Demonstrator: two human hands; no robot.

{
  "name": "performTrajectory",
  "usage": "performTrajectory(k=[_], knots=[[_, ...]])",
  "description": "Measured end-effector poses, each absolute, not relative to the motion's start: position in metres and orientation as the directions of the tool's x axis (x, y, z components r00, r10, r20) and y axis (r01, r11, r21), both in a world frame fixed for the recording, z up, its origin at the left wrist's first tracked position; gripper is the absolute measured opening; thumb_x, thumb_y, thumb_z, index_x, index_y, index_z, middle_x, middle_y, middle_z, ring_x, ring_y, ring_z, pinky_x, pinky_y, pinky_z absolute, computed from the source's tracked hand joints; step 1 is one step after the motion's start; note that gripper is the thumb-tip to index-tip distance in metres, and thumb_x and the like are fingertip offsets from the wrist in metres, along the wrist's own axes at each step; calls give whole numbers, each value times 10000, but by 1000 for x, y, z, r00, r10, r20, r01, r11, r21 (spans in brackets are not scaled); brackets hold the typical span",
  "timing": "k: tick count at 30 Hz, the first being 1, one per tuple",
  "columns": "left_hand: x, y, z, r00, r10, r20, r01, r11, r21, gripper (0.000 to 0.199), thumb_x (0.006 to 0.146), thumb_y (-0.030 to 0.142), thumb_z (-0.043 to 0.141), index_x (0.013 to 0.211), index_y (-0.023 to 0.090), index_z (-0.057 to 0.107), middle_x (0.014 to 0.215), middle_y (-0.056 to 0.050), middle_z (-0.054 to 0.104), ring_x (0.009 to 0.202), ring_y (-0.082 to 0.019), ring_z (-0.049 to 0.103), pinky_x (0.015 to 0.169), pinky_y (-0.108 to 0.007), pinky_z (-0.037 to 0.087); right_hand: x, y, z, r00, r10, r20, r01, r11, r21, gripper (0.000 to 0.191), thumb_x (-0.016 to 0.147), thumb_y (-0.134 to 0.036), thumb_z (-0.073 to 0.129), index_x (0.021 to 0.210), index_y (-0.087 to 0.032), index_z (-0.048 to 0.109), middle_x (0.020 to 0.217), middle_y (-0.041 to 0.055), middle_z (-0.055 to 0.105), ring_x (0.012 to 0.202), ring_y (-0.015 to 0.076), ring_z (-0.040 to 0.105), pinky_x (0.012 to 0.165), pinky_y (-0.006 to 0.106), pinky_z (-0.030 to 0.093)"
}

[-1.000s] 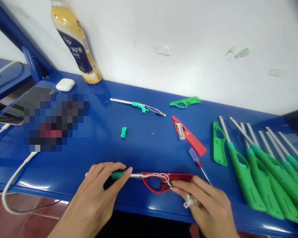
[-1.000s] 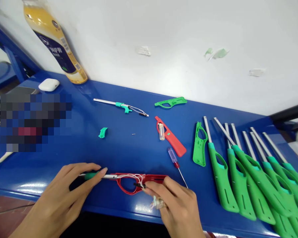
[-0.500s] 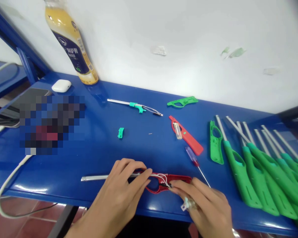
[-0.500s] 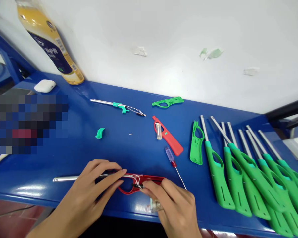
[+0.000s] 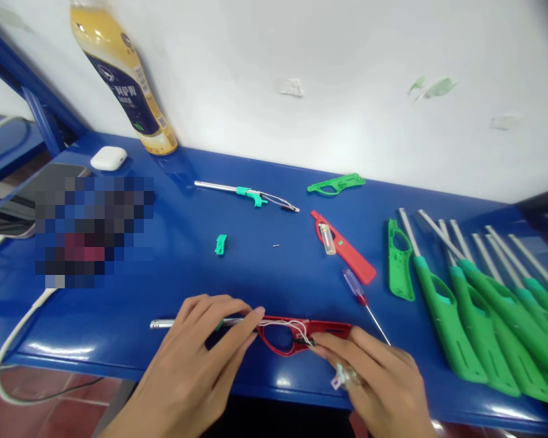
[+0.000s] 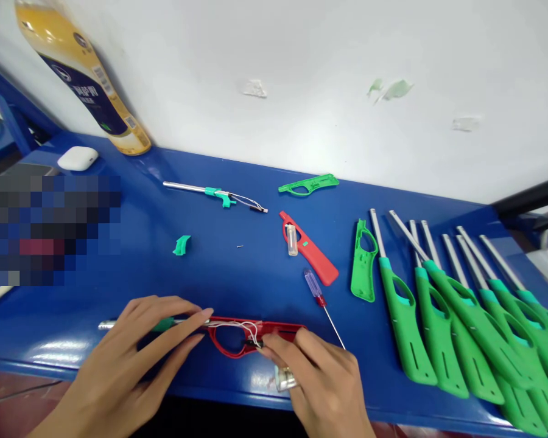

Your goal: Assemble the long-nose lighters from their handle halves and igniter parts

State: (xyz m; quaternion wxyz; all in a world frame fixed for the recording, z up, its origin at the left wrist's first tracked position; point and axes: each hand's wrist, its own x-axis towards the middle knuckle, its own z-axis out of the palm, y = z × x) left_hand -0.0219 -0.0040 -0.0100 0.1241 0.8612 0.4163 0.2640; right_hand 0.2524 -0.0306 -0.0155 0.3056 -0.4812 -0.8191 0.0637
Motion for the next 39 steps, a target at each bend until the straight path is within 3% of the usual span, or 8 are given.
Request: performTrajectory(k=[8,14,19,26,30,33,36,39], knots=[[-38,-7,-20,526,788,320,630,-614,476,497,959,-93,455,1335,203,591,1241,-64,560,1165,-166,505,972,-331,449,258,-36,-23,-358,832,424,762,523,-382,306,940,-35,544,1140,-184,721,732,-13,541,573,81,532,526,210,402],[-33,-2,-17,516,791,330,644,-612,459,423,977,-45,444,1283,189,615,1198,-68,581,1162,-176,500,935,-301,490,252,-33,-20,-345,839,421,759,514,-401,217,972,-109,571,1081,-190,741,682,-29,525,523,73,511,484,203,388],[-32,4,-16,526,756,391,649,-653,390,407,968,-38,427,1210,199,652,1113,-48,636,1088,-170,541,893,-291,503,257,-26,-1,-236,874,425,779,432,-454,195,998,-284,611,1160,-227,704,738,-21,643,562,95,589,541,209,469],[-34,11,-19,553,732,398,632,-680,372,389,975,12,451,1231,226,652,1107,-35,679,1061,-188,593,898,-331,505,276,15,32,-183,946,267,902,269,-336,246,1054,-322,464,1082,-272,704,988,21,736,798,162,716,706,274,546],[-35,10,-15,519,737,433,662,-667,342,364,1012,105,495,1335,230,607,1156,-48,677,1120,-211,587,938,-370,499,262,38,23,-263,958,114,899,286,-331,189,1011,-267,544,1136,-300,681,1049,-13,750,733,145,736,625,260,550],[-39,15,-8,435,762,480,694,-623,361,351,1014,117,523,1331,243,605,1183,-44,664,1151,-202,575,956,-350,498,247,46,15,-307,945,112,898,327,-296,157,954,-248,630,1088,-290,700,1008,-10,742,662,152,716,576,274,536],[-49,28,0,339,788,514,738,-562,375,285,1020,157,538,1266,265,633,1185,-30,653,1111,-190,598,955,-341,508,238,48,13,-318,937,146,900,346,-263,144,943,-262,661,1078,-278,709,1066,20,731,808,194,740,648,309,567],[-57,47,4,247,835,492,810,-456,367,234,1041,308,525,1236,278,651,1196,-40,646,1086,-219,632,920,-366,536,241,48,18,-325,928,183,900,363,-241,170,939,-308,694,1108,-292,703,1124,24,719,970,226,722,816,386,585]])
